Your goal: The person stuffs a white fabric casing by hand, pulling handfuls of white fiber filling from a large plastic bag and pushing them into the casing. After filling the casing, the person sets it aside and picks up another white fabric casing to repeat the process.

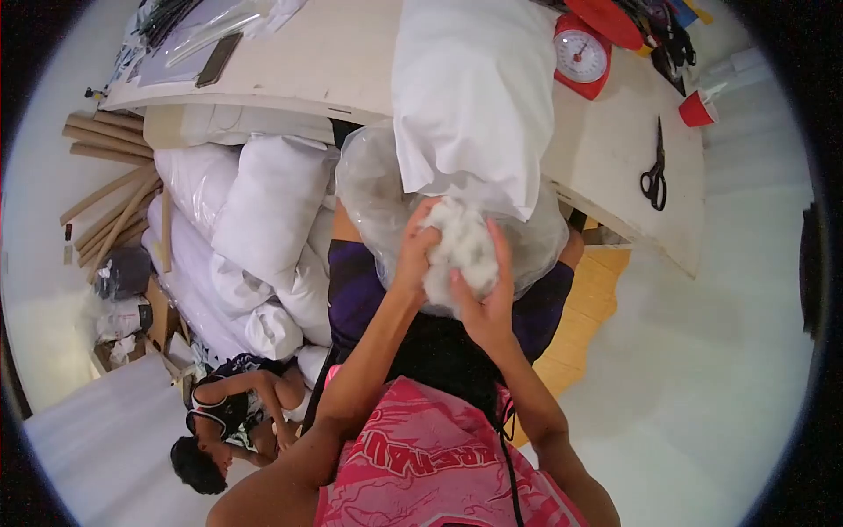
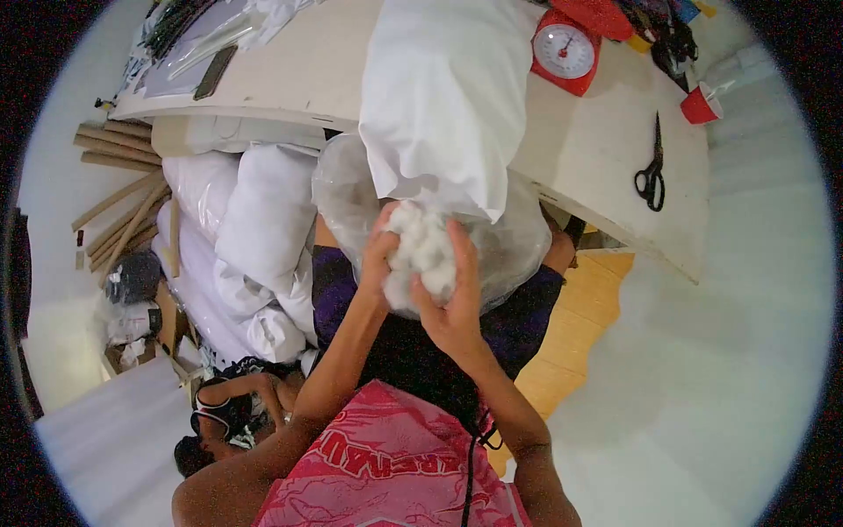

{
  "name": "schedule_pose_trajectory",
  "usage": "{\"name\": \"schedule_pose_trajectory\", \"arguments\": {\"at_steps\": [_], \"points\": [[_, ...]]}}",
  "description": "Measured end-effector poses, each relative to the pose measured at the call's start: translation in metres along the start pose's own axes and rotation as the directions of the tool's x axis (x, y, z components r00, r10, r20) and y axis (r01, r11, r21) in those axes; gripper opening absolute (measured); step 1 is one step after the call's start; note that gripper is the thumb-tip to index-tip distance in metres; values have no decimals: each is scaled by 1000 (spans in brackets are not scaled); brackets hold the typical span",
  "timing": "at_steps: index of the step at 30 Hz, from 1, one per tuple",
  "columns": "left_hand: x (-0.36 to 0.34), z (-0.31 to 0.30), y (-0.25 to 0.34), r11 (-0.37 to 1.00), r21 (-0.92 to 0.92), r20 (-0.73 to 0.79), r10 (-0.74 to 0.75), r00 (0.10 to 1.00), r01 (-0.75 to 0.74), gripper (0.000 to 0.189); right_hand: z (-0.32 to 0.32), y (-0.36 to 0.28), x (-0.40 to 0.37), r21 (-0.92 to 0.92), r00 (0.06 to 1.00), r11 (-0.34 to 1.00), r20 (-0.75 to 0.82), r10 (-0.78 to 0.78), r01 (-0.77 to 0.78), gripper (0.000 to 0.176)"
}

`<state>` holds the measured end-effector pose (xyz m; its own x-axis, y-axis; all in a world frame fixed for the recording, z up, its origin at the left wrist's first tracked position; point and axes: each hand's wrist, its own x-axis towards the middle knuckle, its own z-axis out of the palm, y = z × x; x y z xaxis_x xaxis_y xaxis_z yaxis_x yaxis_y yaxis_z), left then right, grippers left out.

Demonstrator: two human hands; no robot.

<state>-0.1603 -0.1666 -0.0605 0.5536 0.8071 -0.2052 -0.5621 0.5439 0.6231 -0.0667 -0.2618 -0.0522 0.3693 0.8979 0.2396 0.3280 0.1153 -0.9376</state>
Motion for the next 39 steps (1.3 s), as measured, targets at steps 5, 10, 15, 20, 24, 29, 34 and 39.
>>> {"name": "schedule_pose_trajectory", "arguments": {"at_steps": [5, 10, 15, 20, 24, 29, 34, 39], "points": [[-10, 24, -7, 886, 419, -10, 223, 975, -198, 25, 7, -27, 14, -26, 972, 990, -191, -138, 136, 55], [4, -13, -4, 880, 401, -224, 366, 903, -256, 31, -10, -35, -5, -265, 922, 923, -193, -335, 280, 15], [-11, 10, 44, 986, 124, -399, 154, 904, -114, 32, -51, -40, 6, 604, 823, 751, -548, 149, 266, 19], [-36, 64, -7, 956, 164, 32, 243, 969, -245, 53, -34, -64, 29, 548, 738, 804, -638, 221, 233, 24], [-68, 91, -6, 913, 317, 25, 263, 964, -257, 54, -14, -89, 13, 206, 805, 972, -593, 32, 113, 25], [-58, 56, 18, 869, 322, -163, 442, 882, -376, 33, -27, -72, -23, 58, 879, 956, -413, -239, 287, 10], [-65, 58, 60, 890, 230, -185, 436, 881, -393, 43, -40, -109, -15, 164, 863, 967, -498, -91, 196, 21], [-105, 106, 49, 176, 689, 430, 682, 592, -703, 34, -5, -145, -9, 138, 927, 960, -325, -187, 242, 59]]}}
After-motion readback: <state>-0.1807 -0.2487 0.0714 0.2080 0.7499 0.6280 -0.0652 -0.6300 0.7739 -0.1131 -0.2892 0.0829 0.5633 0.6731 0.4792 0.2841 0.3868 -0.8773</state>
